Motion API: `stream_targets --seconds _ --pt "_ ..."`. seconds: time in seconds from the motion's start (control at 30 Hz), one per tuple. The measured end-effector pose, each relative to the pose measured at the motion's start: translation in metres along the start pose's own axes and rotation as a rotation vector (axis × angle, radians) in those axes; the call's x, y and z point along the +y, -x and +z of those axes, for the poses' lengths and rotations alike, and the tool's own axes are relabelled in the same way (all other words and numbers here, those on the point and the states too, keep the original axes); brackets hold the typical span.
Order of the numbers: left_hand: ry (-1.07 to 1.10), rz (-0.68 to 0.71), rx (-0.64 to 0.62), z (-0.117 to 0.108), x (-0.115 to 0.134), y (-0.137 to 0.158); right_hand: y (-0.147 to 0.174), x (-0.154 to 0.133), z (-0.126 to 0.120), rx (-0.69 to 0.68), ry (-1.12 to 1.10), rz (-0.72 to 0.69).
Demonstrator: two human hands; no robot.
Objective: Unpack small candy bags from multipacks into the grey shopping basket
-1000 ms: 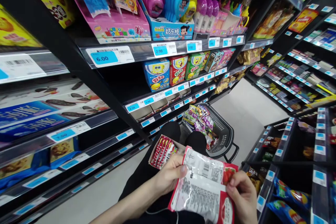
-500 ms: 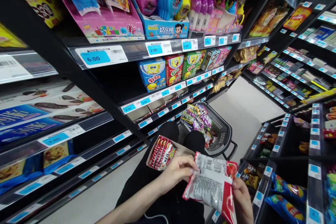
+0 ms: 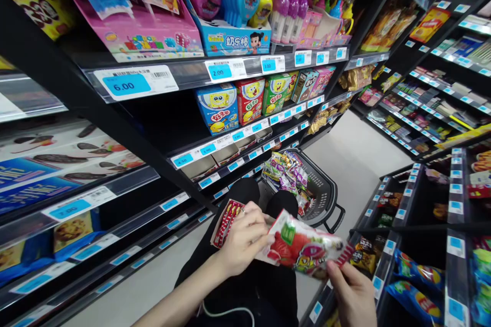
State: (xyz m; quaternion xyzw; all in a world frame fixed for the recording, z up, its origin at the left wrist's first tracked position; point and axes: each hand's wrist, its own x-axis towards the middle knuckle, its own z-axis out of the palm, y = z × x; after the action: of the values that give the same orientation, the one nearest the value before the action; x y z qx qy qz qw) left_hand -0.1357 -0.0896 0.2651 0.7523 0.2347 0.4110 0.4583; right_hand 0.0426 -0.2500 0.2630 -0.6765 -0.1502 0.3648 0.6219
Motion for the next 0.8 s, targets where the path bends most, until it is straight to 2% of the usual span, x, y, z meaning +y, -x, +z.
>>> stream_targets --seconds 0.07,0.17,0.23,0.3,0.43,0.5,0.57,0.63,0.7,0.8 --pt "-0.001 -0.101 -0.046 -0.002 0.003 -0.003 0.000 -0.005 0.003 -0.025 0.085 -0.001" --pt "0.092 -0.329 -0.037 0.004 0.003 -0.004 0.000 -0.008 0.008 -0.087 0.027 0.057" --pt "0.147 -0.414 -0.014 0.008 0.003 -0.005 0.000 -0.009 0.010 -0.096 0.029 0.054" --pt "0.109 -0.409 0.017 0.008 0.005 -0.006 0.000 -0.010 0.011 -0.059 0.163 -0.038" --pt "-0.008 -0.301 0.006 -0.005 0.014 -0.009 0.001 -0.017 0.007 0.066 0.523 -0.374" --pt "0.043 -0.302 -0.007 -0.011 0.018 -0.009 0.002 -0.020 0.003 0.076 0.507 -0.503" --pt "0.126 -0.319 0.002 -0.013 0.018 -0.006 0.002 -0.021 0.000 0.040 0.402 -0.549" --pt "0.220 -0.359 0.017 -0.009 0.017 -0.002 0.001 -0.019 -0.002 -0.033 0.257 -0.493" --pt "0.340 -0.462 0.036 0.001 0.015 0.003 0.000 -0.015 -0.002 -0.091 0.113 -0.372" --pt "0.571 -0.643 0.100 0.017 0.011 0.008 -0.006 -0.006 0.002 -0.025 0.083 -0.232"
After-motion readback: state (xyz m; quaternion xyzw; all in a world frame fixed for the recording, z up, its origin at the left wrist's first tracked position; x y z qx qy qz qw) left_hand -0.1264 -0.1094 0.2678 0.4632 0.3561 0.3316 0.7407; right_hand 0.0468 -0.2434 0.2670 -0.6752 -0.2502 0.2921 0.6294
